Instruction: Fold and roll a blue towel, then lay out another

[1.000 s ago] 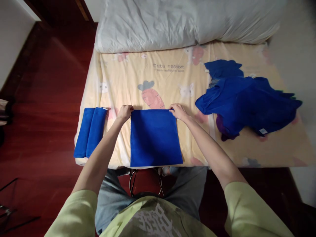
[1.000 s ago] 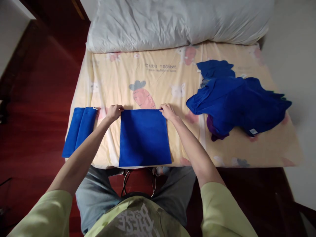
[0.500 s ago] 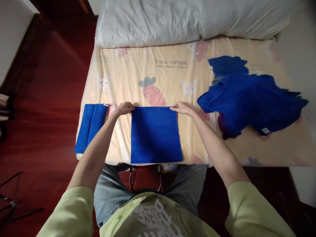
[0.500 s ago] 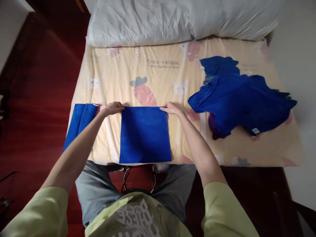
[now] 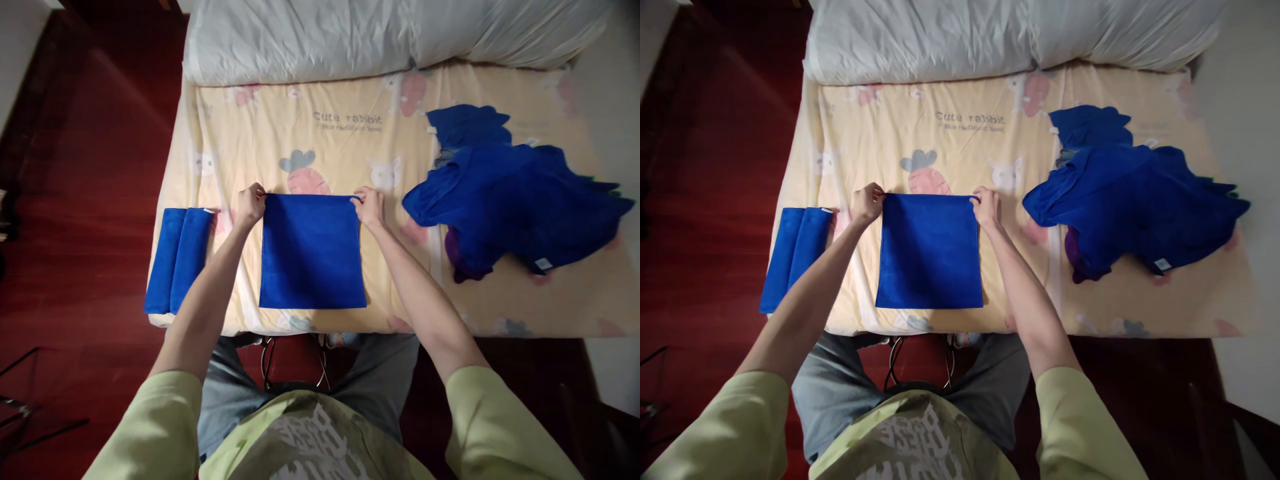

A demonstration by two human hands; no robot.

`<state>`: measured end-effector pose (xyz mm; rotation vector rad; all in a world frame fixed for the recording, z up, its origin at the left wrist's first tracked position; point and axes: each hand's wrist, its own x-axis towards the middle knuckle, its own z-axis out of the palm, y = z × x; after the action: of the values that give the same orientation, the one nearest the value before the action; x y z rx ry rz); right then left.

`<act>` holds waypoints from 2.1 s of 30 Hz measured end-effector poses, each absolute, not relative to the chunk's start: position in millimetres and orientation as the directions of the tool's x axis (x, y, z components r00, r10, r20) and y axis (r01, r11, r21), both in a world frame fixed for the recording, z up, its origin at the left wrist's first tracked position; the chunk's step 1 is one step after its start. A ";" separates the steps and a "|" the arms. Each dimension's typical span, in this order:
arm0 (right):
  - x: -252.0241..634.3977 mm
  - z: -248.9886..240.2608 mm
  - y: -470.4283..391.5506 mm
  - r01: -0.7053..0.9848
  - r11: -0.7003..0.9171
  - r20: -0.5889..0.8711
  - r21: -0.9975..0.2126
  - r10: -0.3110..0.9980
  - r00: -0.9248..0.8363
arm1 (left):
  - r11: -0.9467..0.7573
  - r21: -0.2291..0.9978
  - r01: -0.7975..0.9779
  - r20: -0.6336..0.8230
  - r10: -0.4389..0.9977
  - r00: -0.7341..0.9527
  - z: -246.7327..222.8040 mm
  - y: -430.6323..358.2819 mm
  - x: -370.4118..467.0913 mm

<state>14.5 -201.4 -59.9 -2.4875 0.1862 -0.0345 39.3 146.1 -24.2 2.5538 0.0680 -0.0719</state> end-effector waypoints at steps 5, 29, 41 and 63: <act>-34.8 -59.9 -150.3 0.111 -0.895 0.105 -0.431 0.072 0.992 | -0.878 0.442 -0.184 0.153 -0.128 0.980 -41.0 104.7 -19.0; -218.6 -64.1 -123.3 0.284 -0.795 0.102 -0.536 0.273 0.956 | -0.705 0.450 -0.548 0.083 -0.578 0.812 -61.1 134.2 -228.5; -304.0 -75.9 -194.6 0.298 -0.723 0.251 -0.623 0.176 0.952 | -0.697 0.515 -0.499 0.180 -0.481 0.858 -71.4 197.4 -251.0; -290.2 -105.5 -203.1 0.458 -0.728 0.429 -0.510 0.246 0.869 | -0.604 0.539 -0.587 0.467 -0.366 0.805 -111.1 203.0 -255.6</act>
<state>-290.2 -203.1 -105.5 -2.4091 -0.5068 -0.4435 -255.6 203.0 -111.1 2.2799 -0.6986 0.4047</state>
